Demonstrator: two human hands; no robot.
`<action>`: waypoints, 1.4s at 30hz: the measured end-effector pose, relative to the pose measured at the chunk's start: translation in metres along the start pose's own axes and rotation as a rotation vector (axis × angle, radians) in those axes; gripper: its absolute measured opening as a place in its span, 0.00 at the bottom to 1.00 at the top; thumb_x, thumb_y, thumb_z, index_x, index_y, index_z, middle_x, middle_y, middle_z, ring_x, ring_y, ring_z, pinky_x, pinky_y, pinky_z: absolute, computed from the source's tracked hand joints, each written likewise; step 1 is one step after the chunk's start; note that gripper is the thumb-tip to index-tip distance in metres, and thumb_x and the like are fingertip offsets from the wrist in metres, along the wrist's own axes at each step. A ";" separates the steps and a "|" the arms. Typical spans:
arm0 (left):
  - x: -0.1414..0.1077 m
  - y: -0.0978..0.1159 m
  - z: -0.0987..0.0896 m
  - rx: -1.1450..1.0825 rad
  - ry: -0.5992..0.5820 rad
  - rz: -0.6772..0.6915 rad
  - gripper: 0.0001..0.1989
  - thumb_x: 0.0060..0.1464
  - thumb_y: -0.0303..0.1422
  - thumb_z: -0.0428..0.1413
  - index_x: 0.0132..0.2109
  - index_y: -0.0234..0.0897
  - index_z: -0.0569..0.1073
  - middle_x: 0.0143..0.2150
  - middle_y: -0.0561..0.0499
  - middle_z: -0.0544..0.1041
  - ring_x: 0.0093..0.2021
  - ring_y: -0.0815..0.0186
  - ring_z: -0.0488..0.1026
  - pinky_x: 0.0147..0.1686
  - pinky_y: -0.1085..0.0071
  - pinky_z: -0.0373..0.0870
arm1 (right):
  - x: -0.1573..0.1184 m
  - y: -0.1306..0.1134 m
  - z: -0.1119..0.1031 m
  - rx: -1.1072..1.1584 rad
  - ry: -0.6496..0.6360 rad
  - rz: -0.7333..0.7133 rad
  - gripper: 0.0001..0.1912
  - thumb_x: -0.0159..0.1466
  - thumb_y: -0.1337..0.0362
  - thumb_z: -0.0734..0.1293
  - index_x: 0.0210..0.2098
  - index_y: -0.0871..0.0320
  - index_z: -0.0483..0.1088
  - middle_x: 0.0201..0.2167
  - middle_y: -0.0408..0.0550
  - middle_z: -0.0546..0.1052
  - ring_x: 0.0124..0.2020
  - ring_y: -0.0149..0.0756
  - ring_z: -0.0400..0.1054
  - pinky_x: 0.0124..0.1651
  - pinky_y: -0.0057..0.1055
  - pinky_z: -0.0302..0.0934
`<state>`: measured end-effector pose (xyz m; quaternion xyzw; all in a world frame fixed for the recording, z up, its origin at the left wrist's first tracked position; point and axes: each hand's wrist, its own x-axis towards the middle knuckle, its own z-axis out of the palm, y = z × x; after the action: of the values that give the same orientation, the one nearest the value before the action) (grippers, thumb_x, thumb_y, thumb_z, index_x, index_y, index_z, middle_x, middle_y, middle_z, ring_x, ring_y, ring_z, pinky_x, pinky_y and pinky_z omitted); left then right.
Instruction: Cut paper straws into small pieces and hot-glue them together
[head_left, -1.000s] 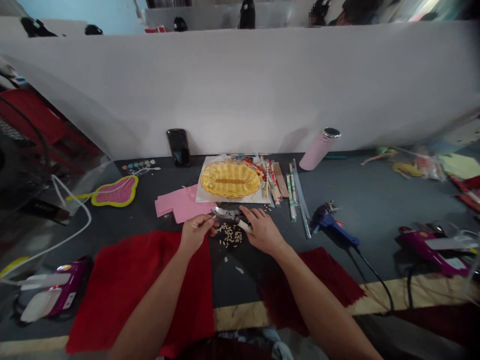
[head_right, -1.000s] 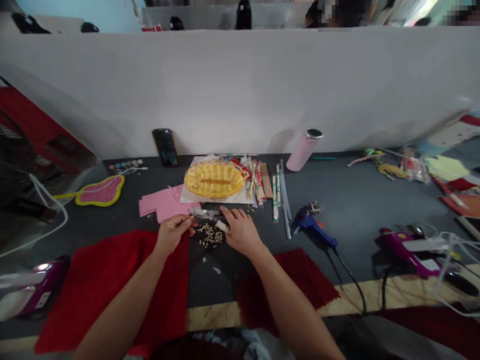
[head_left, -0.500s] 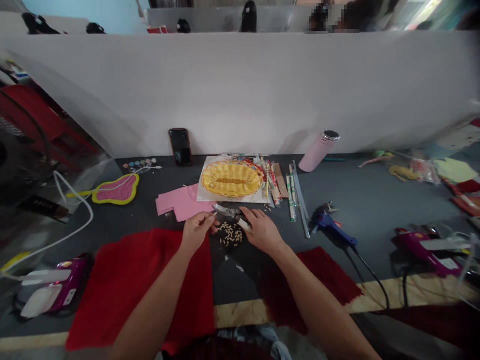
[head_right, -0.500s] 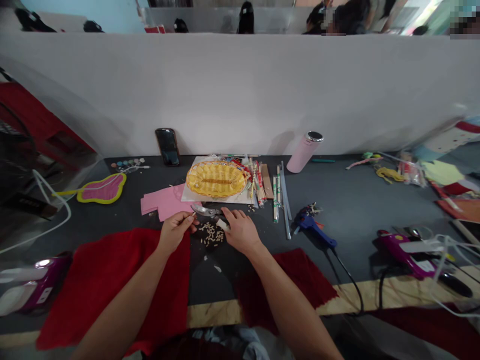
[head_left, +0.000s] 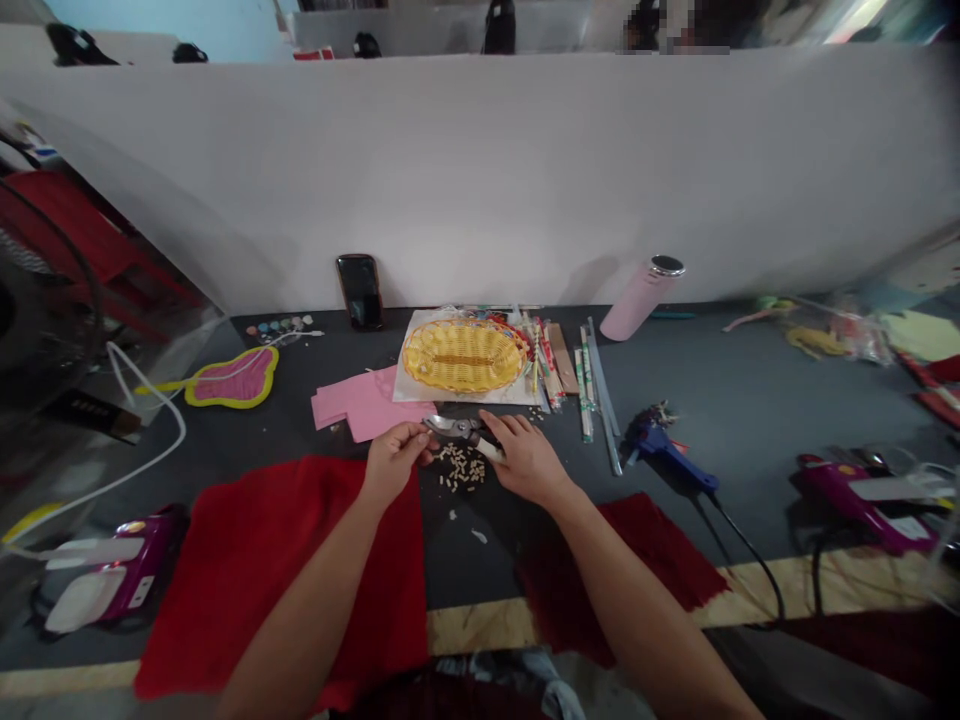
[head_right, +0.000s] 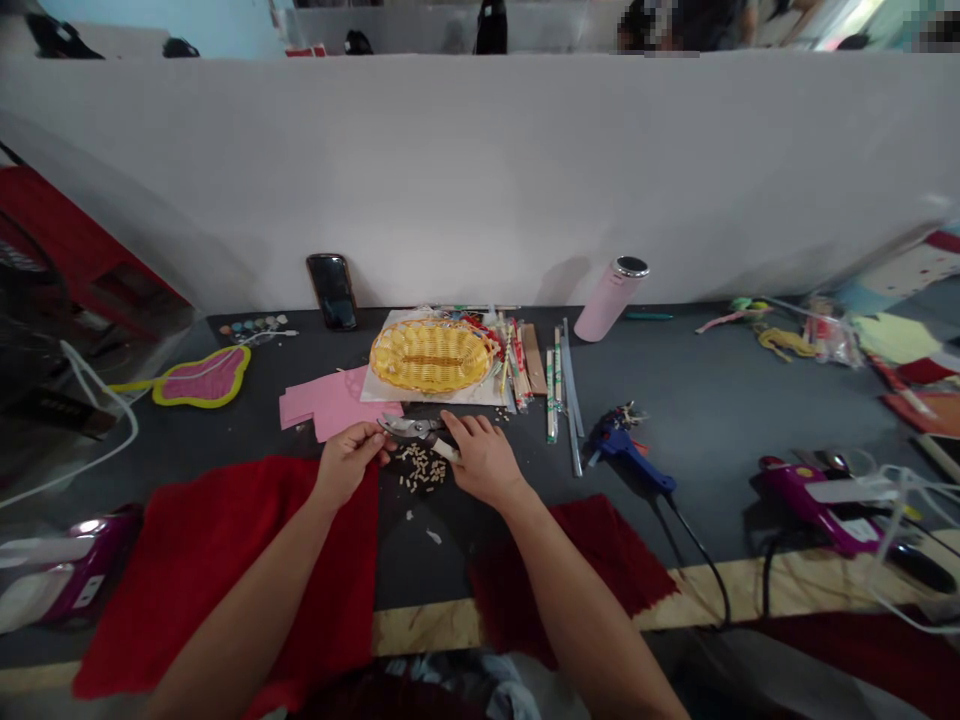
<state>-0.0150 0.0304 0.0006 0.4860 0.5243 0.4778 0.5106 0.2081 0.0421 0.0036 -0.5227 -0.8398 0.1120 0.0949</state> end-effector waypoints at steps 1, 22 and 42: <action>0.000 0.000 0.000 0.002 -0.008 -0.002 0.10 0.49 0.38 0.57 0.31 0.34 0.73 0.27 0.51 0.77 0.22 0.72 0.69 0.24 0.76 0.66 | 0.000 0.000 0.000 0.000 -0.005 -0.001 0.34 0.58 0.64 0.62 0.63 0.58 0.50 0.51 0.55 0.68 0.52 0.44 0.58 0.51 0.38 0.54; -0.002 -0.005 0.000 -0.067 -0.026 0.058 0.12 0.54 0.39 0.54 0.36 0.33 0.71 0.27 0.51 0.76 0.19 0.74 0.66 0.21 0.76 0.61 | 0.000 -0.004 0.000 0.042 0.046 -0.005 0.29 0.58 0.65 0.61 0.59 0.58 0.56 0.46 0.53 0.71 0.48 0.42 0.62 0.50 0.35 0.55; -0.003 -0.002 0.001 -0.112 -0.031 -0.006 0.11 0.49 0.38 0.58 0.31 0.32 0.73 0.25 0.50 0.77 0.17 0.74 0.66 0.18 0.77 0.62 | 0.001 0.004 -0.001 0.097 0.044 -0.081 0.30 0.59 0.64 0.62 0.61 0.59 0.55 0.48 0.54 0.70 0.49 0.43 0.60 0.51 0.38 0.54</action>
<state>-0.0141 0.0277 -0.0017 0.4626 0.4902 0.4973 0.5463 0.2115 0.0452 0.0036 -0.4854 -0.8515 0.1372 0.1430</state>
